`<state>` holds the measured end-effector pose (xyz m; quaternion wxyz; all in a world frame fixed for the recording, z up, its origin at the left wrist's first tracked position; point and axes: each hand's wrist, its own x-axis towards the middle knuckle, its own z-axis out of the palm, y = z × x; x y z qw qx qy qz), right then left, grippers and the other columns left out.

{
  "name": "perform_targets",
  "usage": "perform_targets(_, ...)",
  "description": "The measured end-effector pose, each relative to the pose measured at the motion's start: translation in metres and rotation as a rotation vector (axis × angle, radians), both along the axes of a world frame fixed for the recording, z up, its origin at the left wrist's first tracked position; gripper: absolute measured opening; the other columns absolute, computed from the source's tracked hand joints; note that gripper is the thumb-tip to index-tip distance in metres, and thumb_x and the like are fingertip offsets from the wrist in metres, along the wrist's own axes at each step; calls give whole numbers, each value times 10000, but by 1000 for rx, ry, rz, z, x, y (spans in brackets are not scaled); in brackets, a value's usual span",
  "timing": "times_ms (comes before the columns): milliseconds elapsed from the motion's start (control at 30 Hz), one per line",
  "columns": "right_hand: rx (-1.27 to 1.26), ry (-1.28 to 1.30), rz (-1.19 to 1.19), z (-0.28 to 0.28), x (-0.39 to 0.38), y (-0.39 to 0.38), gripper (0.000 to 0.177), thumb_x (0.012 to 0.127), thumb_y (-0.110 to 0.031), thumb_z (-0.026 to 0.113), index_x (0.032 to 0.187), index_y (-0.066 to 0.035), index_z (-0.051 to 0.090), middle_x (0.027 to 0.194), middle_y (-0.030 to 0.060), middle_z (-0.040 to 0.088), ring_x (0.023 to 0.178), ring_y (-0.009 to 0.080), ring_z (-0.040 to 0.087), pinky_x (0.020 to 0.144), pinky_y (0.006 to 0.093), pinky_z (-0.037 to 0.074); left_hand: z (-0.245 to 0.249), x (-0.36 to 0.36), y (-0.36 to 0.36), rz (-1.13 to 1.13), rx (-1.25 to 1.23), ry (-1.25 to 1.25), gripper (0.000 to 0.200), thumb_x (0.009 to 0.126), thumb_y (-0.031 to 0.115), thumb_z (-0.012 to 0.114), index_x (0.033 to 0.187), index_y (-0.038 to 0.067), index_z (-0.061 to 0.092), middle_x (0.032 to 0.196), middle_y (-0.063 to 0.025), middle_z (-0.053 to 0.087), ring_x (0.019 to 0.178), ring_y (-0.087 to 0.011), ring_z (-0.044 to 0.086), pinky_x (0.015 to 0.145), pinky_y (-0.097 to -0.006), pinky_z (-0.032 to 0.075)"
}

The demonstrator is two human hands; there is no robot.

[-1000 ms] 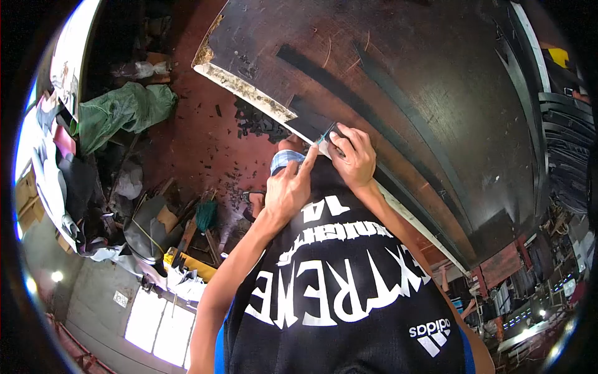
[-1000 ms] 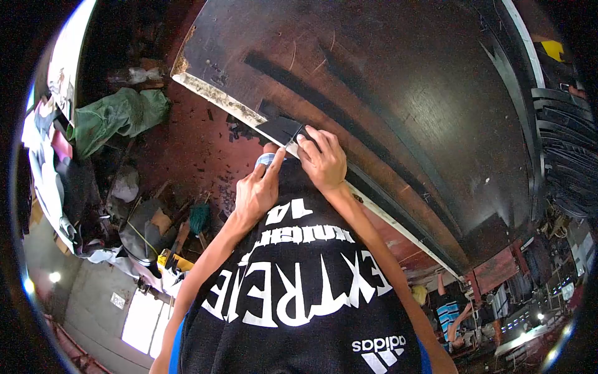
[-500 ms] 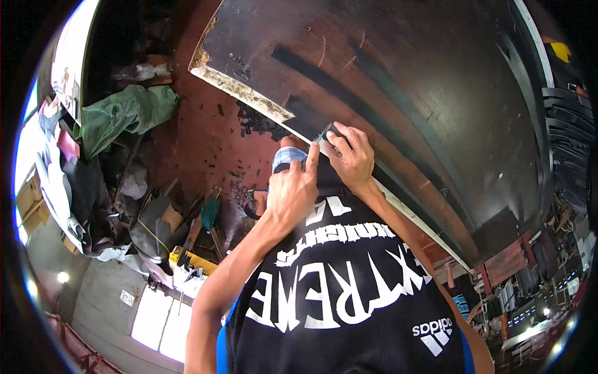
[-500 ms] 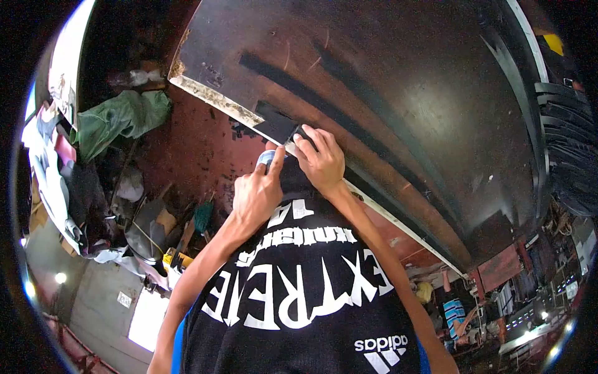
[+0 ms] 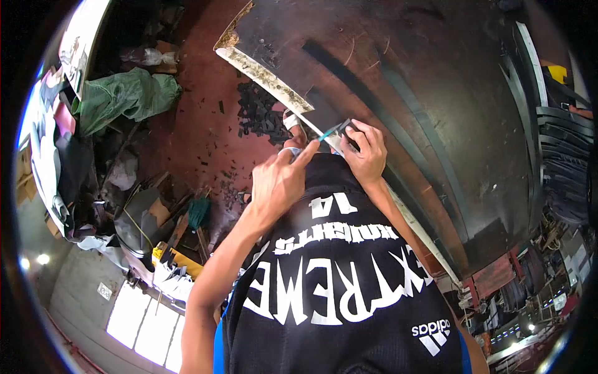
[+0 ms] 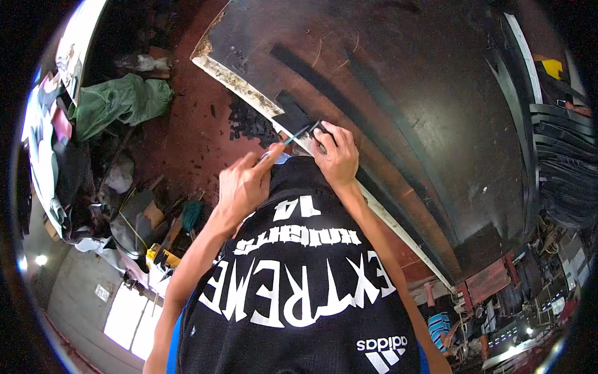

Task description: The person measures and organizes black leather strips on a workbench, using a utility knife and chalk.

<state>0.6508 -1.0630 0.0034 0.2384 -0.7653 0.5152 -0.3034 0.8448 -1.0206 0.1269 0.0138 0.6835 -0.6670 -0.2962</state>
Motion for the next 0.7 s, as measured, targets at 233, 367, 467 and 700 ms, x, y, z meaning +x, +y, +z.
perform_targets(233, 9, 5, -19, 0, 2, 1, 252, 724, -53, 772, 940, -111, 656, 1056, 43, 667, 949, 280, 642, 783, 385, 541, -35, 34, -50, -340, -325, -188, 510, 807, 124, 628, 1307, 222, 639, 1048, -97, 556, 976, -255, 535, 804, -382, 407)
perform_targets(367, -7, -6, -32, -1, 3, 3, 244, 718, -40, 785, 909, -87, 640, 1062, 69, 682, 949, 285, 648, 806, 387, 527, -22, 54, -28, -441, -294, -221, 461, 819, 148, 628, 1272, 219, 665, 1037, -91, 567, 970, -247, 542, 812, -389, 403)
perform_targets(467, -2, 20, -59, 2, 6, 5, 281, 734, -61, 779, 966, -91, 622, 1061, 76, 676, 955, 286, 644, 815, 390, 525, -11, 81, 0, -413, -202, -149, 446, 822, 88, 655, 1232, 255, 710, 961, -95, 569, 926, -257, 556, 809, -408, 430)
perform_targets(700, 108, 87, -97, 11, 5, 6, 479, 762, -121, 774, 1207, -88, 600, 1133, 102, 651, 1054, 301, 631, 905, 393, 516, -58, 130, -42, -114, -377, 88, 572, 880, 53, 635, 1401, 283, 588, 1026, -191, 604, 928, -350, 600, 850, -465, 499)
